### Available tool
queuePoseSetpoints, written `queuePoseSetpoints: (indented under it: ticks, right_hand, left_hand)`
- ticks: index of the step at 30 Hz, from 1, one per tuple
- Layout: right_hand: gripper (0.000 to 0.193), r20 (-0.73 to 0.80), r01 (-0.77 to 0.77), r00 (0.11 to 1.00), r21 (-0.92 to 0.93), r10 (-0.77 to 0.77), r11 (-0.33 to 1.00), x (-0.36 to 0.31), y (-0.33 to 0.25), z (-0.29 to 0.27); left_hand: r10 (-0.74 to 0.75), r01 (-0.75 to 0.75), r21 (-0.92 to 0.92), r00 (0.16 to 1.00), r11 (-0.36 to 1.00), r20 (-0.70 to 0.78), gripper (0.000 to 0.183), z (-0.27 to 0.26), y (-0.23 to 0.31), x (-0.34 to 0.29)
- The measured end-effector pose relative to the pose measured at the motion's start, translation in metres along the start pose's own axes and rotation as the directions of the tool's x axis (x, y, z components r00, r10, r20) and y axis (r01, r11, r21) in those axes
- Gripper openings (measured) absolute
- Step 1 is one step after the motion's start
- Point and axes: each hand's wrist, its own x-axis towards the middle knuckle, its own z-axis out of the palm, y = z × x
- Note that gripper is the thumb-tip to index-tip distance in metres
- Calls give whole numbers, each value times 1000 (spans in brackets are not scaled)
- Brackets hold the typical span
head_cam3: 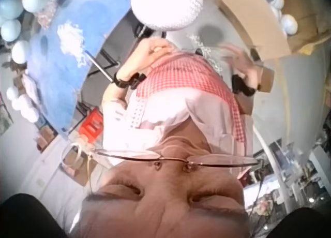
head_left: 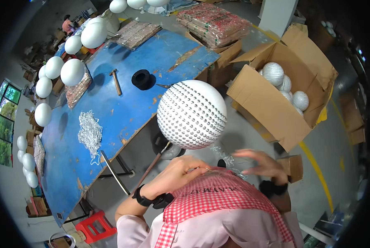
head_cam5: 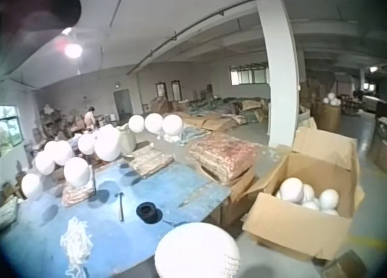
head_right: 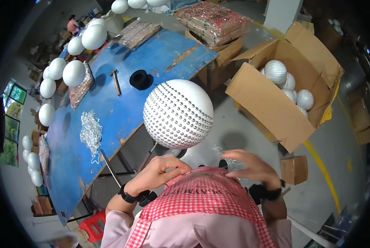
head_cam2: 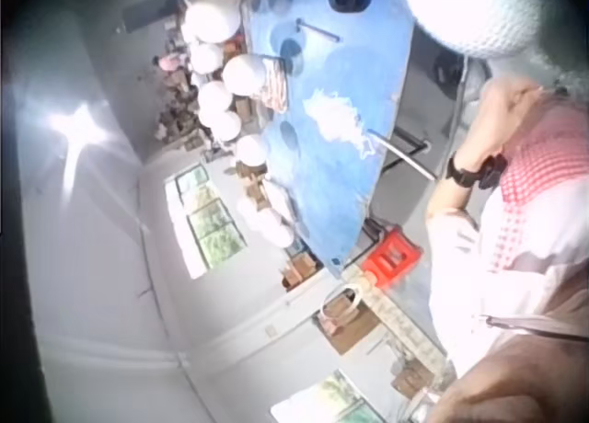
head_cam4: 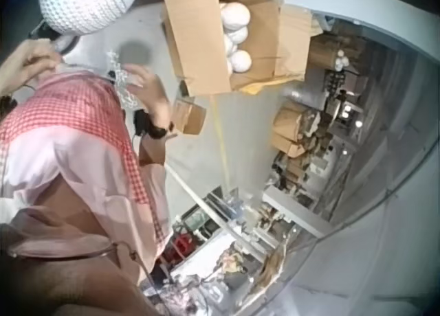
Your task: The person wraps a strand of beads around a foam ball, pressing them into the surface, and then cuts the strand with shears. After setting the ball down, they pull a new length of beads from a hanging strand to repeat the process.
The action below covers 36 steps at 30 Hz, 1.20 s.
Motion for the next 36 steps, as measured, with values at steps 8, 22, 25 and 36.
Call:
queuePoseSetpoints:
  ticks: [8, 22, 25, 36]
  right_hand:
    - [22, 205, -103, 979, 563, -18, 820, 46, 5, -20]
    - [13, 182, -5, 974, 617, -137, 787, 57, 39, -39]
    - [12, 147, -62, 988, 669, -50, 741, 60, 34, -46]
    - [10, -86, 19, 990, 865, 112, 502, 71, 39, -47]
  left_hand:
    - [-182, 176, -141, 983, 974, -28, 19, 35, 42, 62]
    - [-303, 298, -58, 933, 953, -195, 18, 58, 58, 89]
    - [-53, 137, 234, 942, 962, -332, 34, 56, 51, 90]
    - [365, 196, 858, 844, 474, -394, 59, 18, 36, 74]
